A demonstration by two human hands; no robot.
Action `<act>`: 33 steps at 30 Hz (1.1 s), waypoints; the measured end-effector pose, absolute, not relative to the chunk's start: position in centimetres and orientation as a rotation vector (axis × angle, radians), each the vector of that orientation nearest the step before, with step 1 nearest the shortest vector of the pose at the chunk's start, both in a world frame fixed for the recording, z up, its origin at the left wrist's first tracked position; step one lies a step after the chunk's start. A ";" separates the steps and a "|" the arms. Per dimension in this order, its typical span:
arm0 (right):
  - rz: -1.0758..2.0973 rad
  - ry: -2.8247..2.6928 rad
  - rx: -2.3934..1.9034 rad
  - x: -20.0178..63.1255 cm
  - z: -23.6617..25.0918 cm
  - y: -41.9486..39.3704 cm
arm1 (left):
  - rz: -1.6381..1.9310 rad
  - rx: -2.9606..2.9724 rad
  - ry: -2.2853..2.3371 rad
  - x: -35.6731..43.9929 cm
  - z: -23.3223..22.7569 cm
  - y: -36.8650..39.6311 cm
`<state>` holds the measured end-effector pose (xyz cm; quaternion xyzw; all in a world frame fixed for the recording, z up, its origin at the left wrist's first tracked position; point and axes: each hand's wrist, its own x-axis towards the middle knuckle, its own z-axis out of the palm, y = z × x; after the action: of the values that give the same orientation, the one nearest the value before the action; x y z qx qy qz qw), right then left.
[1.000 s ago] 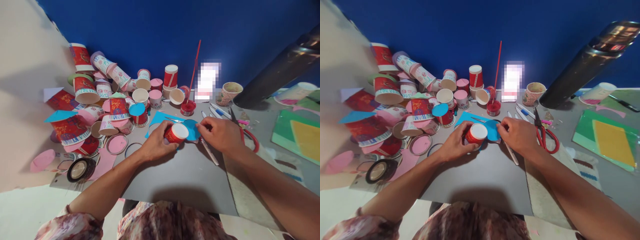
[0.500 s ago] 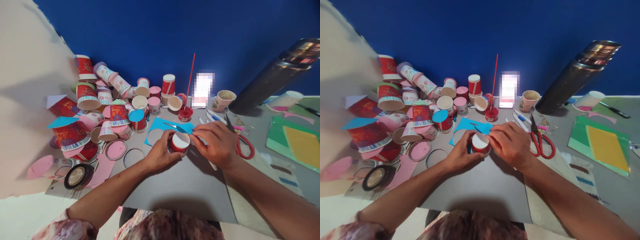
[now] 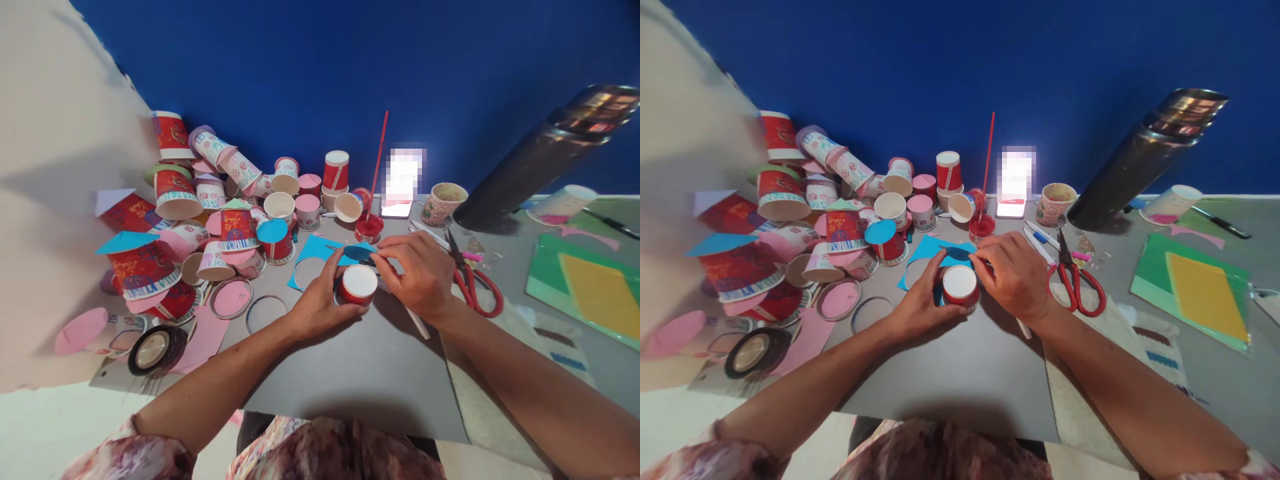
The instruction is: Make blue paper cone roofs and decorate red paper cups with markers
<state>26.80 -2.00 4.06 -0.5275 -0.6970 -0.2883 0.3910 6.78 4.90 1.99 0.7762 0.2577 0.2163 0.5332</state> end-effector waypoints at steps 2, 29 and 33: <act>-0.694 -1.848 -1.264 26.8 4.0 -2.4 | 0.532 1.839 0.602 6.7 2.0 4.9; 0.321 -1.808 -1.387 26.2 3.2 -3.3 | 0.534 1.993 0.693 6.5 2.2 4.7; 0.241 -1.830 -1.354 26.1 3.3 -3.4 | 0.500 1.994 0.725 6.5 2.5 4.6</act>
<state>26.07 -3.43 3.27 -0.5387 -0.7278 0.0959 0.4134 6.50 4.63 2.53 0.8111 0.2950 0.2033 0.4624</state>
